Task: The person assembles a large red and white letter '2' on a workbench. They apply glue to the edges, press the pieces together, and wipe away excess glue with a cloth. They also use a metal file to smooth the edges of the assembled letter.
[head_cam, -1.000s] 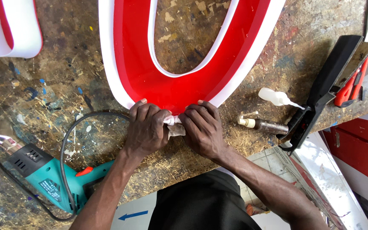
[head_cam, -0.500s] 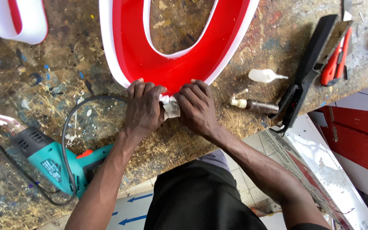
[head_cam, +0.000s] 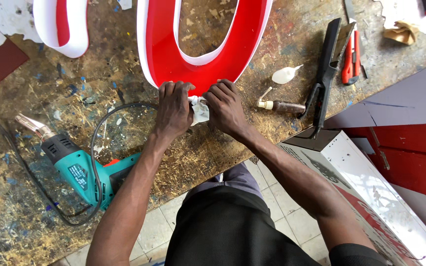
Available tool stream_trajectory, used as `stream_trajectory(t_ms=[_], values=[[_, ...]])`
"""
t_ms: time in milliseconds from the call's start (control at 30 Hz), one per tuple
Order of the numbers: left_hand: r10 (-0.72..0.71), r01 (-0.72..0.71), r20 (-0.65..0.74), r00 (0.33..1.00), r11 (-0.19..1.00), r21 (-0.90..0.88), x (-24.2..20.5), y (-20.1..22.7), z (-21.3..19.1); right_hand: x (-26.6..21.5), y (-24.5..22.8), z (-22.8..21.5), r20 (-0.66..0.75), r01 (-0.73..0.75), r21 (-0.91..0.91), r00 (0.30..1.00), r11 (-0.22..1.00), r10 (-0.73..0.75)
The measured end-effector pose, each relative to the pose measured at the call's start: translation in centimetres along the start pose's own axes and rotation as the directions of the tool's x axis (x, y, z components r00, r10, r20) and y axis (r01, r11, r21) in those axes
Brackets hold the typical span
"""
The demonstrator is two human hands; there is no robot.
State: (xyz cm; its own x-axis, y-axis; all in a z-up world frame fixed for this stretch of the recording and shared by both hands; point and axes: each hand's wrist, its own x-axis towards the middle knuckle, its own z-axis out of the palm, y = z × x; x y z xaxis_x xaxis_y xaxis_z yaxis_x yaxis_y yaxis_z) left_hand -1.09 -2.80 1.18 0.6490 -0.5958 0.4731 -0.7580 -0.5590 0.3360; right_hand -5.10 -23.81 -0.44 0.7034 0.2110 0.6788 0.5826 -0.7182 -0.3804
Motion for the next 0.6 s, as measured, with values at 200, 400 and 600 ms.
stream_trajectory(t_ms=[200,400,600], values=[[0.0,0.0,-0.028,1.0,1.0,-0.009,-0.2,-0.1,0.2,0.2,-0.5,-0.3,0.016,-0.009,0.004,1.0,1.0,0.009],[0.0,-0.001,-0.034,0.999,1.0,-0.017,-0.2,0.2,-0.2,0.1,-0.7,-0.3,0.029,-0.007,0.003,1.0,1.0,0.007],[-0.014,0.014,0.01,1.0,1.0,-0.01,-0.1,0.1,-0.2,0.8,-1.0,-0.8,0.013,0.015,0.011,1.0,1.0,-0.015]])
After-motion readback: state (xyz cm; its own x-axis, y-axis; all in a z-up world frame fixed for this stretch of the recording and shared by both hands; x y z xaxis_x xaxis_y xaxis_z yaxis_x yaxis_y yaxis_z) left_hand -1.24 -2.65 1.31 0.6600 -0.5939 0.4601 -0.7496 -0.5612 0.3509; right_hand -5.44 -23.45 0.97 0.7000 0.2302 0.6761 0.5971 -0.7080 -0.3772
